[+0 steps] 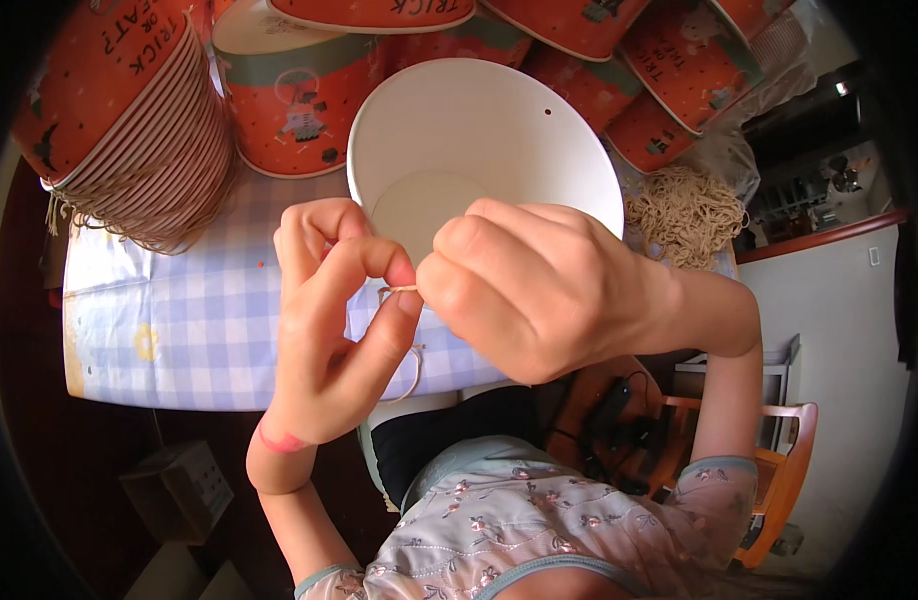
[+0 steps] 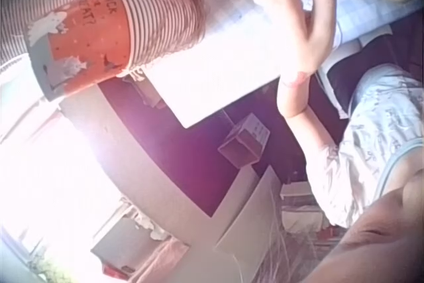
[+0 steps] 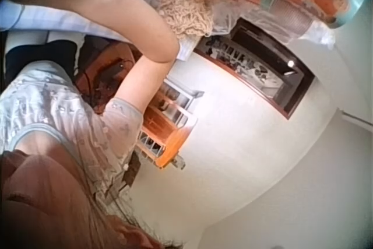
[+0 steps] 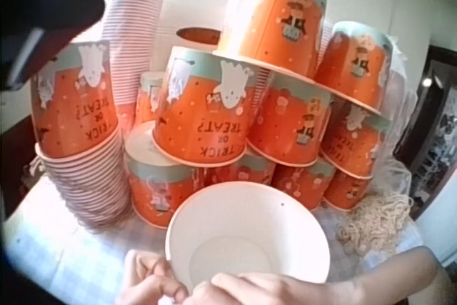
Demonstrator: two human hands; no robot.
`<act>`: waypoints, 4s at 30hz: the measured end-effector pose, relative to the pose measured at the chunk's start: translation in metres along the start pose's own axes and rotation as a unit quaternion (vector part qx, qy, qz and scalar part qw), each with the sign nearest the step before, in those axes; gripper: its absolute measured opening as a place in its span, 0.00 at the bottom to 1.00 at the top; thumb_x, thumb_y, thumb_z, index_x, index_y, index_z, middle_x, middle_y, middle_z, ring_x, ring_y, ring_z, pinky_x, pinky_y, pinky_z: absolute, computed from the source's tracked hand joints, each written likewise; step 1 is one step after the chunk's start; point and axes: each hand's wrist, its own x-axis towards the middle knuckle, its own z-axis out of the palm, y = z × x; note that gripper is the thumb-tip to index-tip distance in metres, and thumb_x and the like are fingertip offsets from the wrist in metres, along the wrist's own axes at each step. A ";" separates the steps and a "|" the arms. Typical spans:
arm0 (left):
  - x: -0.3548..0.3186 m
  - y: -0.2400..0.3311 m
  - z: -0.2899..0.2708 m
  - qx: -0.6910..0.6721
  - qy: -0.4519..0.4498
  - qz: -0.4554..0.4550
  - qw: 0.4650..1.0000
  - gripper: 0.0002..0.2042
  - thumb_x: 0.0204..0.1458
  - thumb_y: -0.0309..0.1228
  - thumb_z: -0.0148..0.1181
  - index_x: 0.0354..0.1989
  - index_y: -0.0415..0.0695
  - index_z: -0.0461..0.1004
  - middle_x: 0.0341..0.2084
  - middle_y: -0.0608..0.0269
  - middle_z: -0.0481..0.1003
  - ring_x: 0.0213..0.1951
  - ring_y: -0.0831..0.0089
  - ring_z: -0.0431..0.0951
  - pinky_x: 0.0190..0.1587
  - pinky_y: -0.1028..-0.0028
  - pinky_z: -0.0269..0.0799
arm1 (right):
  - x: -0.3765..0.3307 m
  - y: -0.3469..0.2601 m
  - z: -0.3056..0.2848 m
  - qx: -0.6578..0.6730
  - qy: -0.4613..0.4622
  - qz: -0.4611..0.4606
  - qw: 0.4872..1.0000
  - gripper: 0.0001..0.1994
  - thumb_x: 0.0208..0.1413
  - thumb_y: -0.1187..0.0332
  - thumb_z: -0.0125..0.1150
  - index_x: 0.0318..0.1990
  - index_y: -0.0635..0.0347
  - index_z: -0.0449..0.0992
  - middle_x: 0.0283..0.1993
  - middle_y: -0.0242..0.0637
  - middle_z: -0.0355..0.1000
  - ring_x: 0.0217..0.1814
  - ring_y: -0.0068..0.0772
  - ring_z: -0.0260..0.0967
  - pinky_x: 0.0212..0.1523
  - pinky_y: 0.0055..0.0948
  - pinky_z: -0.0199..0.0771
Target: Attaching string handles to festive-themed paper buckets.
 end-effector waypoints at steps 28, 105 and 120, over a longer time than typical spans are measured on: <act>-0.002 -0.002 0.007 0.128 0.064 0.034 0.989 0.09 0.23 0.21 0.55 0.18 0.42 0.66 0.24 0.61 0.56 0.28 0.71 0.56 0.32 0.77 0.51 | -0.005 0.011 0.002 0.278 0.018 0.115 0.954 0.08 0.32 0.83 0.53 0.23 0.66 0.62 0.20 0.37 0.59 0.16 0.28 0.58 0.13 0.21 0.58; -0.024 -0.025 0.067 0.307 0.455 0.198 0.812 0.08 0.39 0.30 0.47 0.19 0.55 0.53 0.17 0.85 0.60 0.23 0.84 0.57 0.55 0.67 0.35 | -0.005 -0.004 -0.006 0.233 -0.049 0.049 0.970 0.05 0.27 0.78 0.52 0.17 0.66 0.63 0.17 0.33 0.58 0.12 0.22 0.56 0.07 0.16 0.55; -0.025 -0.026 0.067 0.283 0.456 0.233 0.811 0.07 0.44 0.27 0.39 0.19 0.53 0.52 0.14 0.82 0.57 0.20 0.85 0.54 0.52 0.68 0.39 | -0.012 -0.002 -0.017 0.294 -0.015 0.099 0.950 0.10 0.28 0.79 0.54 0.24 0.67 0.62 0.20 0.38 0.61 0.15 0.29 0.59 0.11 0.20 0.58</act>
